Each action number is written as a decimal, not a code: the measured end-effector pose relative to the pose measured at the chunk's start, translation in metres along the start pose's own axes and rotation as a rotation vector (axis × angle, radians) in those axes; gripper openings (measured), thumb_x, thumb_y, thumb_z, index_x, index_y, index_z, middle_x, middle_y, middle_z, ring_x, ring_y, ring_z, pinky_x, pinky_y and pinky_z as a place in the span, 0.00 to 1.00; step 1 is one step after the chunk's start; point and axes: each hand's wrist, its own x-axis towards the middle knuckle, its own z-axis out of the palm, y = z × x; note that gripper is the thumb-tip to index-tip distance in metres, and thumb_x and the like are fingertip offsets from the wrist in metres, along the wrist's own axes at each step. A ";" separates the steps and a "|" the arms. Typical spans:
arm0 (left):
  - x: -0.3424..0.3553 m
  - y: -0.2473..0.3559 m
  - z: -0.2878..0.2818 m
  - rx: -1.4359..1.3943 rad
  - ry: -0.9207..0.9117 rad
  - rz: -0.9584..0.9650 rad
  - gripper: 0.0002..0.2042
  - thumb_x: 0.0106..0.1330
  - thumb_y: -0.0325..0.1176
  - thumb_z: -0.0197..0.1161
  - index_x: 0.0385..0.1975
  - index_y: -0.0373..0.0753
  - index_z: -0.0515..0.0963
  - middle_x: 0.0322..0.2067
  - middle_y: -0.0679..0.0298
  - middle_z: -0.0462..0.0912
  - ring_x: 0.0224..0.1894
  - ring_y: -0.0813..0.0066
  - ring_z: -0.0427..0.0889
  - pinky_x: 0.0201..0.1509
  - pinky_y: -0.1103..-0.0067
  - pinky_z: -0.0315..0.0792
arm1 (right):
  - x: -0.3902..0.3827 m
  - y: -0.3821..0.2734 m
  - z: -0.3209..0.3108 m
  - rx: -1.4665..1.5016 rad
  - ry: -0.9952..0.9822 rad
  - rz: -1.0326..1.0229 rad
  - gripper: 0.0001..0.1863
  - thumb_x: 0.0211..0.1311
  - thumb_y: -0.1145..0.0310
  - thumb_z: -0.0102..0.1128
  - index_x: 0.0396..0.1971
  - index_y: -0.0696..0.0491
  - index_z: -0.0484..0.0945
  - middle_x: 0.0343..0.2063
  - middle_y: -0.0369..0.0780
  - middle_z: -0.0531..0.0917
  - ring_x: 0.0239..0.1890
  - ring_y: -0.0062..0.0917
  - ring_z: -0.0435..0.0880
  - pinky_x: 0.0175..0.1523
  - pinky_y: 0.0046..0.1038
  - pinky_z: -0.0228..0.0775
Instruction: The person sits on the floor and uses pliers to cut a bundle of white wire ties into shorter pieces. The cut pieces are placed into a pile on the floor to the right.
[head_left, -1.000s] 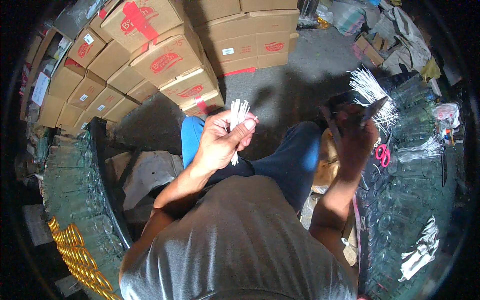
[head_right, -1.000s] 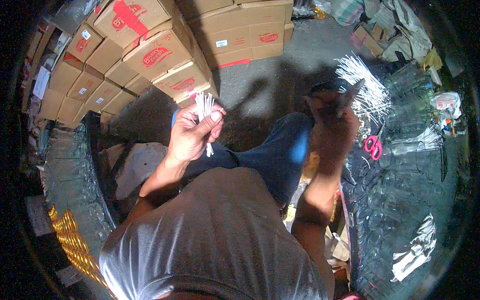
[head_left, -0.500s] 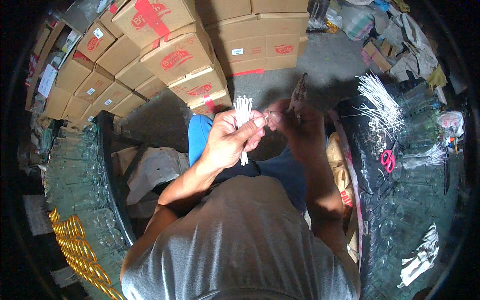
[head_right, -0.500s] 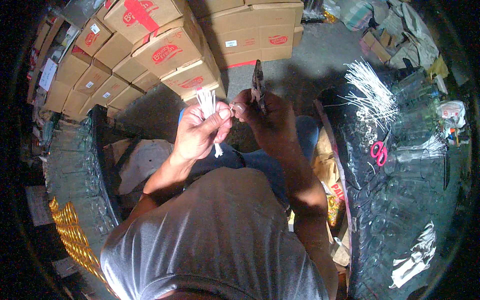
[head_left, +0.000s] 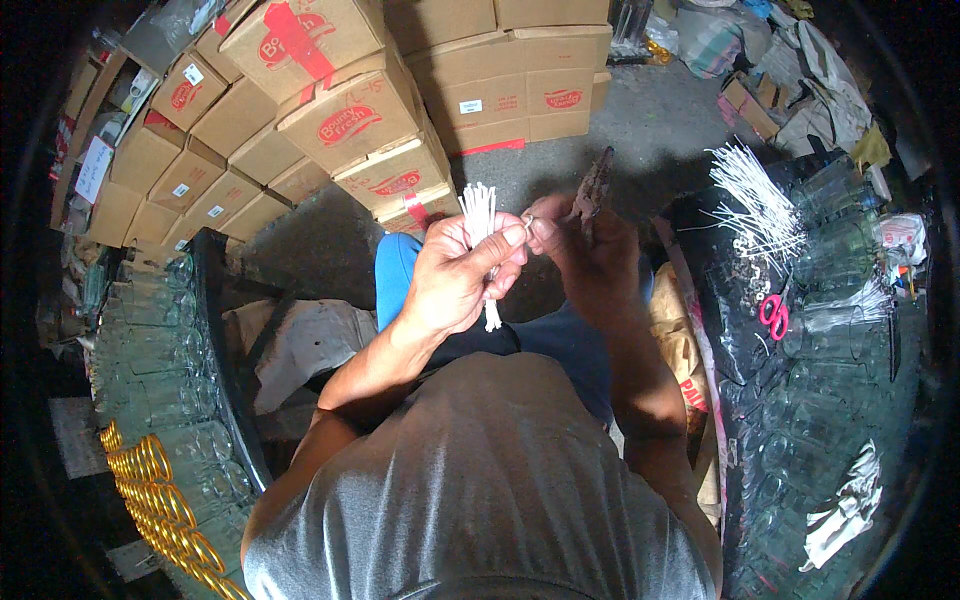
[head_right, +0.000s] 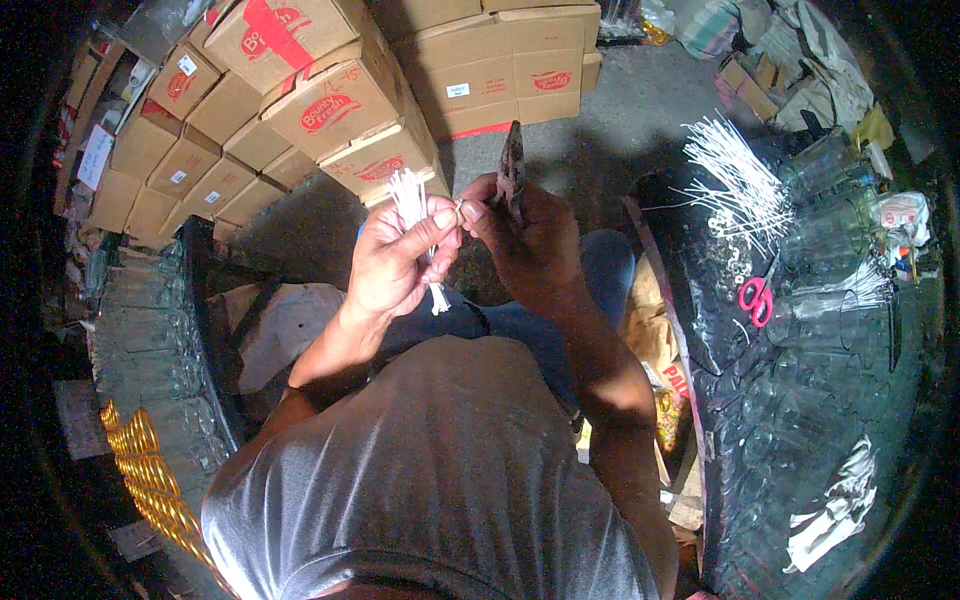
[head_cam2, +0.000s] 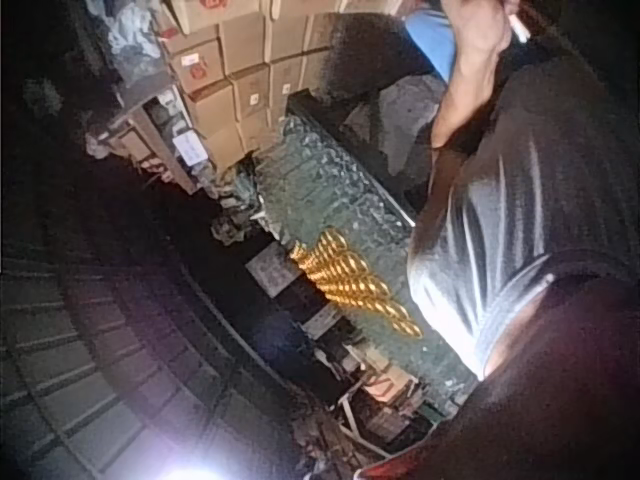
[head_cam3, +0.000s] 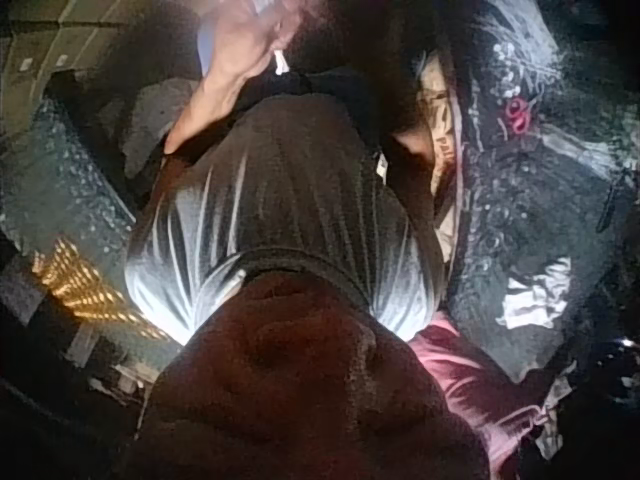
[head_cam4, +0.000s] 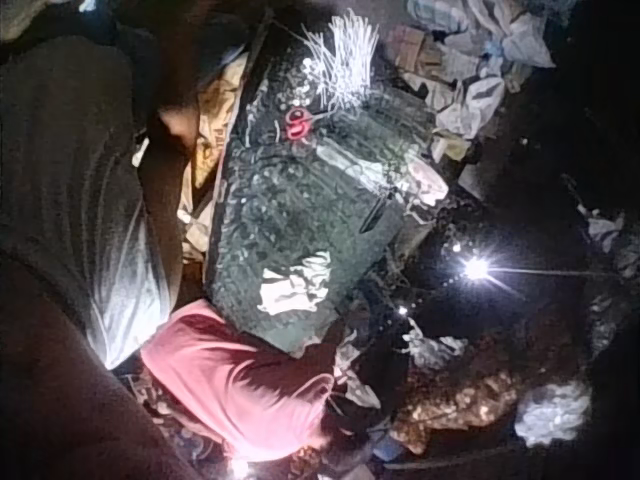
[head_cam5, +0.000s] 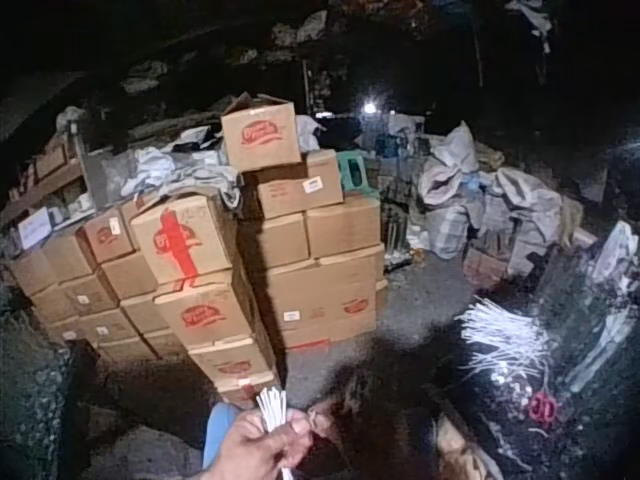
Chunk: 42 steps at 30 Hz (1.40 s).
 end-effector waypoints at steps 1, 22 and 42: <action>0.000 0.001 0.001 -0.006 0.005 -0.001 0.08 0.69 0.30 0.60 0.38 0.32 0.79 0.23 0.65 0.78 0.18 0.83 0.71 0.17 0.86 0.61 | 0.000 0.000 0.000 -0.008 0.000 0.004 0.08 0.65 0.67 0.58 0.31 0.56 0.79 0.25 0.37 0.83 0.30 0.17 0.81 0.37 0.25 0.72; 0.003 0.004 -0.007 -0.073 0.030 -0.070 0.08 0.69 0.29 0.58 0.36 0.29 0.78 0.20 0.65 0.75 0.15 0.82 0.68 0.16 0.85 0.59 | 0.004 0.020 0.003 -0.217 0.041 -0.189 0.07 0.63 0.68 0.62 0.35 0.55 0.81 0.29 0.42 0.85 0.33 0.27 0.86 0.38 0.29 0.75; 0.004 0.009 -0.007 -0.036 0.079 0.102 0.06 0.67 0.27 0.61 0.37 0.31 0.77 0.25 0.63 0.79 0.20 0.81 0.71 0.21 0.85 0.63 | -0.023 -0.008 -0.024 -1.116 -0.054 -0.373 0.17 0.64 0.57 0.60 0.32 0.57 0.72 0.30 0.46 0.80 0.31 0.40 0.82 0.35 0.39 0.73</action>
